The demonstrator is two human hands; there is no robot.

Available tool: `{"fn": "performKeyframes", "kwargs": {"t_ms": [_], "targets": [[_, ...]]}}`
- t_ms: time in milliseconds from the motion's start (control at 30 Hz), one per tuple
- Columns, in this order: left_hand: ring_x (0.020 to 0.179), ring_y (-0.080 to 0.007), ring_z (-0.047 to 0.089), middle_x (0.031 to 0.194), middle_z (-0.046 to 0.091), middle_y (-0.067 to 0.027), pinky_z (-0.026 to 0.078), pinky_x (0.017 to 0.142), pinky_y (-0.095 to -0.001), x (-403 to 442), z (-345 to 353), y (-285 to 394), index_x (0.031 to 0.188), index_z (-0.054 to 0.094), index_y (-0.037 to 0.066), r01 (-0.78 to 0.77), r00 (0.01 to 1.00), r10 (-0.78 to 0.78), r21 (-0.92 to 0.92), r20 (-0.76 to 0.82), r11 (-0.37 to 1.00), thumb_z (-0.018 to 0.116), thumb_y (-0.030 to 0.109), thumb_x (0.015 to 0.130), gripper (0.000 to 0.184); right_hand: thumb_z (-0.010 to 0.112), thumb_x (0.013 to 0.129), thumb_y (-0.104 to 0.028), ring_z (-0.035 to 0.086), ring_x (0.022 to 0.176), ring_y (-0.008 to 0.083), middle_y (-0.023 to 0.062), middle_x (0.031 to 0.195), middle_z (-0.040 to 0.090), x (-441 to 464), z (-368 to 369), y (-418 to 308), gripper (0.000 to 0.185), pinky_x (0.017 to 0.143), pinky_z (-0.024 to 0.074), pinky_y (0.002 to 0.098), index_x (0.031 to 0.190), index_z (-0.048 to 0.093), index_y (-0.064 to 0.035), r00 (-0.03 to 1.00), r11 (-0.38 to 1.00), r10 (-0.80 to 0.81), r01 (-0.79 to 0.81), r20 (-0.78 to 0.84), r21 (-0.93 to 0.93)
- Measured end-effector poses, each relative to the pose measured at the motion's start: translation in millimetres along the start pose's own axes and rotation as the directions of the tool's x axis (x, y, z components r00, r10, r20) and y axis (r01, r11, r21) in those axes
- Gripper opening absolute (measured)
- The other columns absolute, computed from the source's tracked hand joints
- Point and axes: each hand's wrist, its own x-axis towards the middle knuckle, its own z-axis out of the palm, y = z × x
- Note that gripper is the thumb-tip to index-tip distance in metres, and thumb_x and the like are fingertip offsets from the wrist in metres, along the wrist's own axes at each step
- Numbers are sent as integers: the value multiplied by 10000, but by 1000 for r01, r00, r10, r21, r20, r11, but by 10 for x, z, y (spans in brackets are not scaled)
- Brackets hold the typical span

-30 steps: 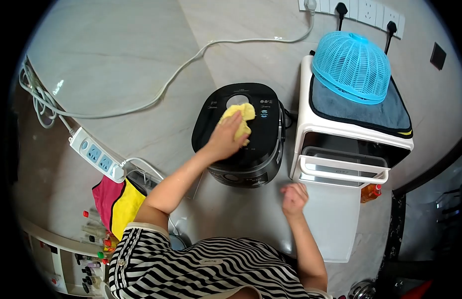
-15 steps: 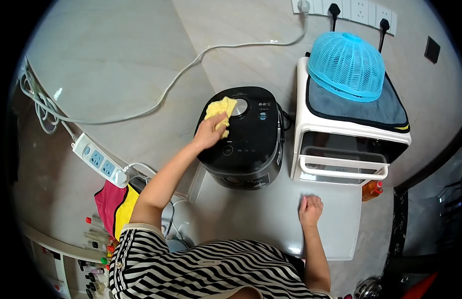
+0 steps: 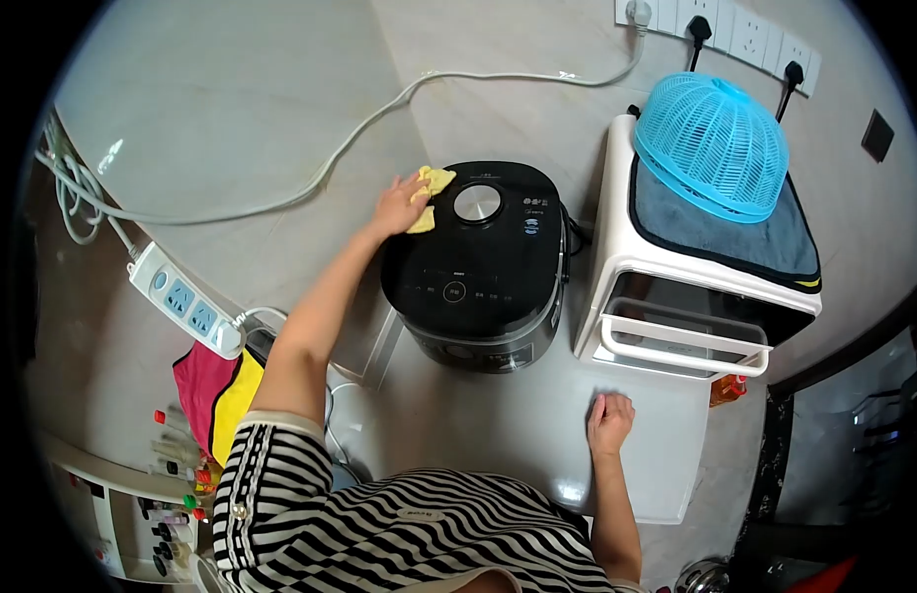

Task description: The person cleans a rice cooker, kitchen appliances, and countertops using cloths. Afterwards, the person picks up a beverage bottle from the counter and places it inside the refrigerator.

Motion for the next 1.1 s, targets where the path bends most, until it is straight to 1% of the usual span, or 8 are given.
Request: {"fn": "performKeyframes", "kwargs": {"t_ms": [33, 133, 267, 467, 667, 867, 1067, 1100], "targets": [[1327, -354, 316, 1457, 348, -61, 234, 1094, -465, 41, -52, 2, 1293, 523, 184, 82, 992, -54, -252, 116, 964, 503, 348, 883, 442, 572, 845, -118, 555, 817, 298, 117, 823, 604, -3, 7, -2, 125, 732, 419, 398, 771, 615, -26, 1000, 1000, 5, -5, -1, -2], [1311, -383, 332, 1448, 351, -111, 253, 1092, -432, -111, -59, 43, 1322, 482, 118, 65, 997, -43, -339, 70, 938, 496, 347, 887, 492, 555, 862, -127, 542, 801, 307, 124, 801, 584, -6, 5, -21, 147, 726, 418, 399, 772, 605, -23, 1000, 1000, 2, -2, -6, -12], [1331, -389, 292, 1432, 347, -186, 261, 1093, -404, -623, -150, 70, 1323, 436, 0, -96, 994, 103, -184, 30, 978, 491, 326, 901, 536, 569, 847, -128, 545, 800, 300, 117, 812, 591, -36, 29, 24, 136, 726, 419, 402, 764, 613, -29, 1000, 1000, 2, -2, -2, -22], [1329, -378, 303, 1399, 402, -171, 263, 1092, -414, -1507, -406, 497, 1305, 454, -8, -161, 987, 161, -51, -3, 986, 540, 219, 904, 469, 566, 848, -132, 540, 806, 299, 113, 804, 583, -23, 53, 34, 142, 727, 417, 402, 759, 610, -31, 1000, 999, -2, 2, 2, -33], [1264, -395, 385, 1312, 475, -219, 288, 1065, -443, -1734, -149, 1445, 1236, 503, -44, -376, 925, 360, -172, -120, 910, 534, 170, 887, 411, 558, 856, -142, 533, 815, 301, 116, 815, 575, -8, 18, -15, 143, 732, 414, 401, 772, 597, -33, 999, 997, 2, 1, 43, -82], [1229, -425, 398, 1372, 381, -242, 296, 1052, -447, -1494, 115, 2231, 1254, 470, -66, -493, 870, 465, -330, -164, 805, 577, 184, 850, 487, 560, 856, -138, 524, 810, 308, 116, 813, 568, -38, 26, 27, 141, 728, 410, 404, 765, 582, -32, 999, 998, -8, 11, 52, -62], [1179, -360, 475, 1344, 438, -211, 392, 982, -421, -1228, -25, 1765, 1188, 542, -17, -385, 920, 390, -240, -26, 891, 612, 171, 790, 445, 566, 851, -133, 524, 811, 315, 127, 799, 565, -57, 16, 47, 139, 729, 413, 407, 759, 580, -29, 999, 1000, -20, 20, 33, -23], [1170, -360, 486, 1310, 477, -205, 389, 994, -419, -1135, 41, 1523, 1184, 550, -14, -409, 910, 388, -161, -148, 898, 604, 161, 789, 435, 566, 851, -133, 525, 810, 315, 128, 799, 566, -54, 14, 54, 139, 729, 413, 407, 759, 581, -29, 999, 1000, -18, 19, 27, -18]]}}
